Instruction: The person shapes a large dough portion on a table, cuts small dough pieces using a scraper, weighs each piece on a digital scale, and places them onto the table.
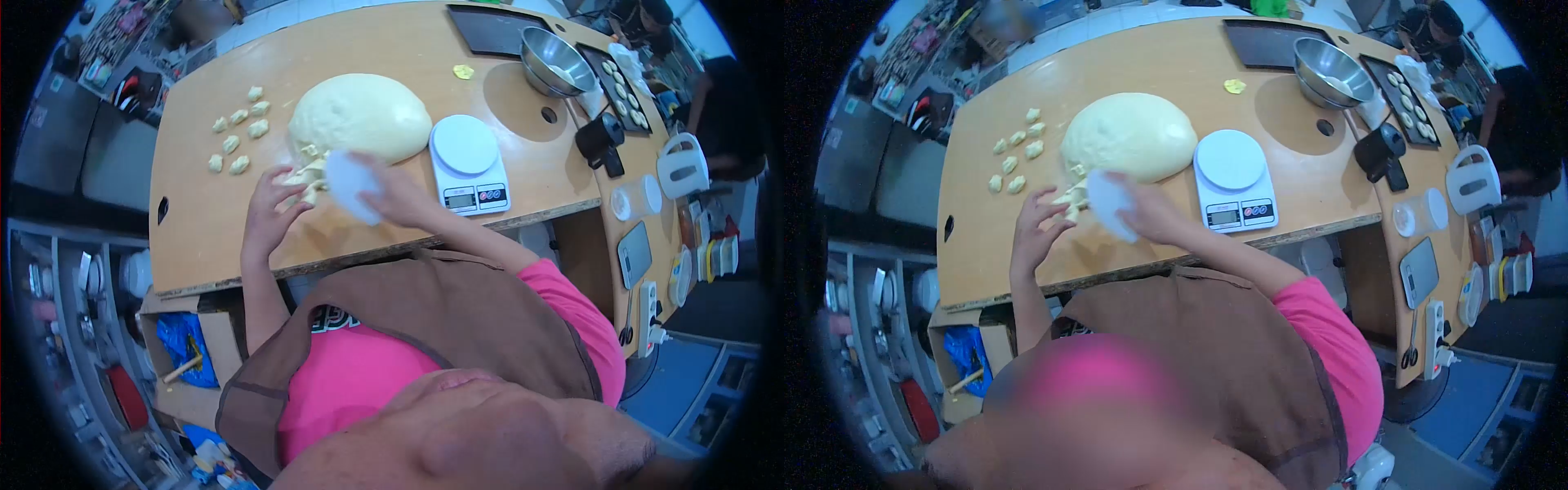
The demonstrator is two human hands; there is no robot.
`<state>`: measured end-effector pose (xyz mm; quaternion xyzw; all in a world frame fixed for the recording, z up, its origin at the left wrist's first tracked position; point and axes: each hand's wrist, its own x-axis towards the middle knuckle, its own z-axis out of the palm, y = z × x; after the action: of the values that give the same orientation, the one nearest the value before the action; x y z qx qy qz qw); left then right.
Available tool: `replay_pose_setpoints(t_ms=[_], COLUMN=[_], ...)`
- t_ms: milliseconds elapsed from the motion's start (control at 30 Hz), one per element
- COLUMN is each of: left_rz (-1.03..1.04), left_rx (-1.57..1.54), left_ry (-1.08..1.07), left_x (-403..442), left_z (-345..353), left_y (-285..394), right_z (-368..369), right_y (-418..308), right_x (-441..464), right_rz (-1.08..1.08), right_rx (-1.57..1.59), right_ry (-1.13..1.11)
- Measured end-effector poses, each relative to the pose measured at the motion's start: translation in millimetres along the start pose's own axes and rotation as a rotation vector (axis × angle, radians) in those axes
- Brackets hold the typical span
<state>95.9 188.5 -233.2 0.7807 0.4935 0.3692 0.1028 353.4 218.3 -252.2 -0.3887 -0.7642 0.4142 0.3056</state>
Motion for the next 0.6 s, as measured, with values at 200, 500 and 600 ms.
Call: replay_pose_setpoints(t_ms=[200, 500, 600], left_rz=[-0.129, 0.275, 0.436], left_rx=[-0.373, -0.231, 0.009], left_ry=[-0.264, -0.509, -0.400], left_x=[110.9, 175.9, 174.5], left_z=[96.9, 219.4, 214.7], left_y=[71.2, 77.3, 77.3], right_z=[-127.5, -163.0, -161.5], right_y=[55.9, 53.0, 62.7], right_x=[-80.1, -127.6, -120.0], right_rz=[-0.095, 0.140, 0.039], right_rx=[-0.246, 0.214, 0.113], right_ry=[0.827, 0.989, 0.994])
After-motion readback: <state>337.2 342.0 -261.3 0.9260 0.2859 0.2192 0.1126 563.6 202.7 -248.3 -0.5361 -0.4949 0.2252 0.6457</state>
